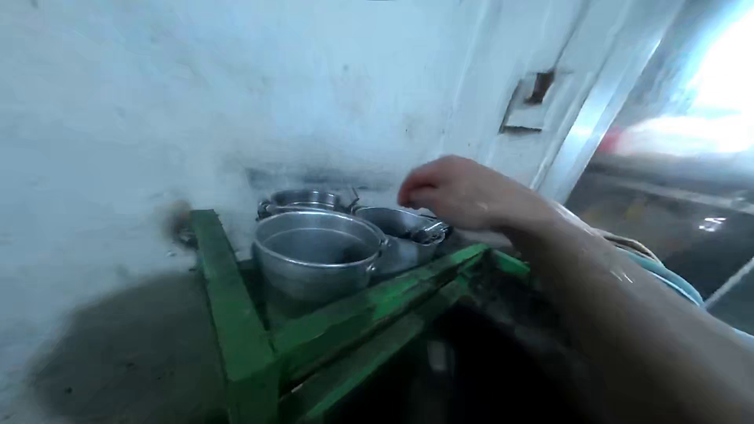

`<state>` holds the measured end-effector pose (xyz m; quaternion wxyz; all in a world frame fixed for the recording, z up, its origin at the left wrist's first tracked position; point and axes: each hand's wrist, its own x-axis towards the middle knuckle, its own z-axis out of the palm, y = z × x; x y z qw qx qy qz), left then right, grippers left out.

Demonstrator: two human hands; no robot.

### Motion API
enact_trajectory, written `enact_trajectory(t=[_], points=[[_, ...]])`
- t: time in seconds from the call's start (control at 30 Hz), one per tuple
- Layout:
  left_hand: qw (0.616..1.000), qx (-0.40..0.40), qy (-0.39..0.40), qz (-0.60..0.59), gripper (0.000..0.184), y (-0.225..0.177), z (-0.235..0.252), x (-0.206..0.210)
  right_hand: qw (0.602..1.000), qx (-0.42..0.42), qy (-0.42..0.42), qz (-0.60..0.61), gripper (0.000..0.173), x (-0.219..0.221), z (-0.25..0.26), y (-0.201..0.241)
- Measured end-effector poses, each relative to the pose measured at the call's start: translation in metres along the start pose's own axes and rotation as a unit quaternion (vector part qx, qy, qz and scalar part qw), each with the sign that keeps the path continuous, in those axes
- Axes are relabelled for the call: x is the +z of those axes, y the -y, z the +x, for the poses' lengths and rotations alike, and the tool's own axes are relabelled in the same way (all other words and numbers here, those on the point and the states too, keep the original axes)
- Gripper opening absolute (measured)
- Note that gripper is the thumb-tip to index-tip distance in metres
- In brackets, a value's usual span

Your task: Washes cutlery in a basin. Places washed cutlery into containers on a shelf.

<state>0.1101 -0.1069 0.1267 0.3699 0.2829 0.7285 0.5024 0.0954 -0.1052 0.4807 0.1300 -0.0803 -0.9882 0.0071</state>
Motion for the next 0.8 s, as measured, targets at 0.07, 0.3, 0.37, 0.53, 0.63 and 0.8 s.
enact_trajectory(t=[0.07, 0.3, 0.37, 0.53, 0.63, 0.8], points=[[0.995, 0.006, 0.033, 0.093, 0.052, 0.0, 0.0, -0.001, 0.98, 0.031, 0.181, -0.077, 0.031, 0.013, 0.055, 0.0], [0.994, 0.016, 0.053, 0.096, 0.055, 0.01, 0.004, 0.007, 0.903, 0.168, 0.281, -0.276, 0.028, 0.047, 0.064, 0.039], [0.993, 0.004, 0.072, 0.095, 0.056, 0.007, 0.002, 0.006, 0.924, 0.167, 0.256, -0.231, 0.031, 0.046, 0.049, 0.051], [0.989, 0.005, 0.08, 0.125, 0.059, 0.006, -0.002, 0.003, 0.89, 0.136, 0.273, -0.34, 0.021, 0.043, 0.053, 0.047], [0.991, -0.001, 0.072, 0.115, 0.059, 0.008, -0.002, 0.005, 0.854, 0.117, 0.309, -0.403, 0.011, 0.023, 0.072, 0.016], [0.988, 0.033, 0.072, 0.134, 0.057, 0.007, -0.012, -0.004, 0.94, 0.151, 0.129, -0.278, 0.011, -0.037, 0.022, -0.015]])
